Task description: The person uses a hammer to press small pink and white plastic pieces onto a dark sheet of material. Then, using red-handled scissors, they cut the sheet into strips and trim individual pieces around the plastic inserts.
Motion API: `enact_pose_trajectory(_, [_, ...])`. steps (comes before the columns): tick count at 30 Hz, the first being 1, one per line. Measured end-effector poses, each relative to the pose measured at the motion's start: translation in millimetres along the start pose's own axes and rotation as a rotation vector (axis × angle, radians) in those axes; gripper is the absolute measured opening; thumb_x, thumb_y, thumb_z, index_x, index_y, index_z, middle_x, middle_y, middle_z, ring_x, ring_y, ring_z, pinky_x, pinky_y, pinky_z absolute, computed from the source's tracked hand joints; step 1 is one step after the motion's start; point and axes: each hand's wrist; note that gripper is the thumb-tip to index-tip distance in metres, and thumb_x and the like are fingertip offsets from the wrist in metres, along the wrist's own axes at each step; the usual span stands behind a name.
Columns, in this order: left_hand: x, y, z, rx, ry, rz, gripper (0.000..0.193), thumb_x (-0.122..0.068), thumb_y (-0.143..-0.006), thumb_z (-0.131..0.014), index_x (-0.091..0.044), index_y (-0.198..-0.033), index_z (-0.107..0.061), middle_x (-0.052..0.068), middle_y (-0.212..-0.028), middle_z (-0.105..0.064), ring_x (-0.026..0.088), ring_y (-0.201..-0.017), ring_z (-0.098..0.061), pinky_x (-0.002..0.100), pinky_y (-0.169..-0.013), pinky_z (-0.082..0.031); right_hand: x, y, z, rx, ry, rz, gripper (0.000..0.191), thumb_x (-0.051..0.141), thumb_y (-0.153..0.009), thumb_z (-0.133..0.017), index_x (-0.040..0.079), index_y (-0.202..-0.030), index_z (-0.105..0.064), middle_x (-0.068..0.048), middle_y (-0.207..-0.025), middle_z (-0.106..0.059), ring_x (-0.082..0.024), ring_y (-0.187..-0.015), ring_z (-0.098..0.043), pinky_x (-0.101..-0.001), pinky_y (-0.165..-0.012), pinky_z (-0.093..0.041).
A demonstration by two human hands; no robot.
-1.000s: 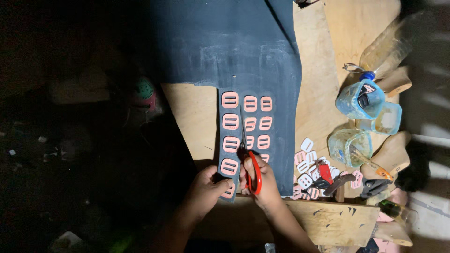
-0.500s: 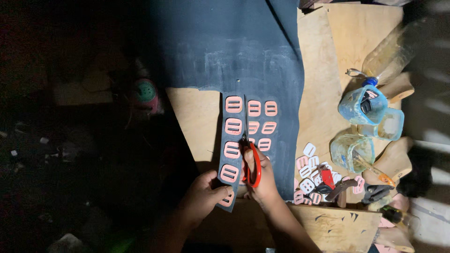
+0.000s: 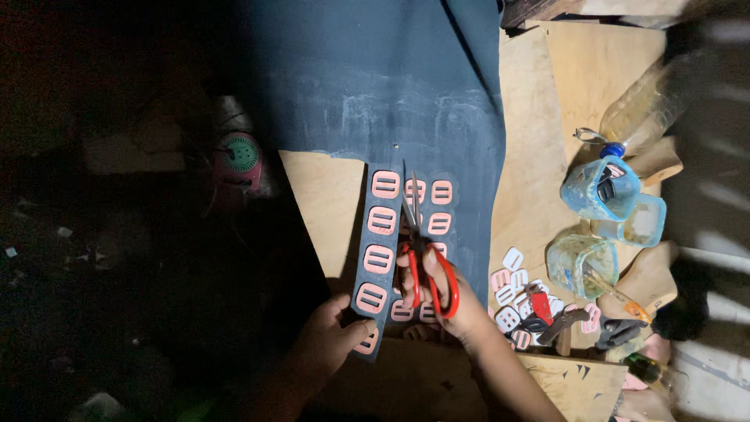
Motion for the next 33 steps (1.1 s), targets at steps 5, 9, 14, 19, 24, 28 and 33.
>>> enact_pose_trajectory(5, [-7.0,7.3,-5.7,0.022,-0.034,-0.016,0.032,-0.013,-0.083,-0.066,0.003,-0.111,-0.072,0.010,-0.094,-0.078,0.016,-0.084,-0.073,0.031,-0.078,-0.060,37.3,-21.4,3.3,0.058,0.015,0.035,0.065,0.059,-0.095,-0.053,-0.001,-0.114,-0.066,-0.008,-0.082,-0.065,-0.020,-0.067,-0.064,-0.0350,-0.063,-0.056])
enact_pose_trajectory(9, [-4.5,3.8,-9.5,0.026,0.038,-0.002,0.033,-0.012,-0.082,-0.067,0.002,-0.111,-0.071,0.011,-0.093,-0.076,0.017,-0.078,-0.071,0.032,-0.072,-0.060,45.7,-35.0,2.2,0.087,-0.015,0.051,0.060,0.057,-0.096,-0.057,-0.001,-0.112,-0.065,-0.008,-0.080,-0.063,-0.019,-0.067,-0.062,-0.0334,-0.061,-0.054])
enact_pose_trajectory(14, [5.4,-0.4,-5.2,0.019,0.004,0.042,0.030,-0.012,-0.083,-0.067,0.002,-0.109,-0.070,0.010,-0.087,-0.075,0.016,-0.075,-0.071,0.031,-0.070,-0.060,58.2,-38.9,16.9,0.114,0.068,0.042,0.055,0.052,-0.095,-0.065,0.000,-0.111,-0.069,-0.004,-0.076,-0.059,-0.012,-0.061,-0.052,-0.0274,-0.053,-0.045])
enact_pose_trajectory(19, [9.3,-0.7,-0.3,0.009,0.024,-0.002,0.028,-0.011,-0.082,-0.067,0.003,-0.106,-0.069,0.010,-0.080,-0.071,0.017,-0.072,-0.068,0.033,-0.070,-0.057,105.5,-47.2,42.1,0.157,0.377,0.032,0.046,0.043,-0.089,-0.072,0.000,-0.104,-0.073,-0.003,-0.069,-0.058,-0.011,-0.055,-0.054,-0.0261,-0.045,-0.040])
enact_pose_trajectory(24, [8.1,-2.7,2.5,-0.033,-0.134,0.041,0.029,-0.017,-0.084,-0.069,0.000,-0.107,-0.070,0.008,-0.084,-0.073,0.015,-0.078,-0.070,0.032,-0.073,-0.059,161.0,-66.3,54.1,0.154,0.753,-0.075,0.039,0.035,-0.080,-0.081,0.000,-0.096,-0.075,-0.004,-0.059,-0.054,-0.012,-0.047,-0.047,-0.0282,-0.040,-0.035])
enact_pose_trajectory(28, [12.2,-2.7,1.4,-0.045,-0.103,0.019,0.031,-0.015,-0.084,-0.069,-0.002,-0.111,-0.069,0.009,-0.088,-0.074,0.015,-0.080,-0.070,0.032,-0.073,-0.058,188.5,-79.0,54.4,0.237,0.954,-0.126,0.039,0.038,-0.079,-0.080,0.002,-0.092,-0.078,-0.003,-0.060,-0.057,-0.012,-0.046,-0.049,-0.0296,-0.039,-0.039])
enact_pose_trajectory(33, [17.6,-3.0,-0.4,-0.070,0.033,-0.008,0.031,-0.009,-0.085,-0.070,-0.002,-0.115,-0.068,0.008,-0.094,-0.073,0.014,-0.082,-0.068,0.030,-0.073,-0.056,210.7,-89.5,40.1,0.200,1.233,-0.222,0.039,0.038,-0.077,-0.082,0.001,-0.089,-0.079,-0.005,-0.061,-0.058,-0.015,-0.047,-0.051,-0.0311,-0.041,-0.042])
Point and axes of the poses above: each hand's wrist, its own y-axis away from the middle knuckle, its own z-axis out of the back of the hand, x = y × z
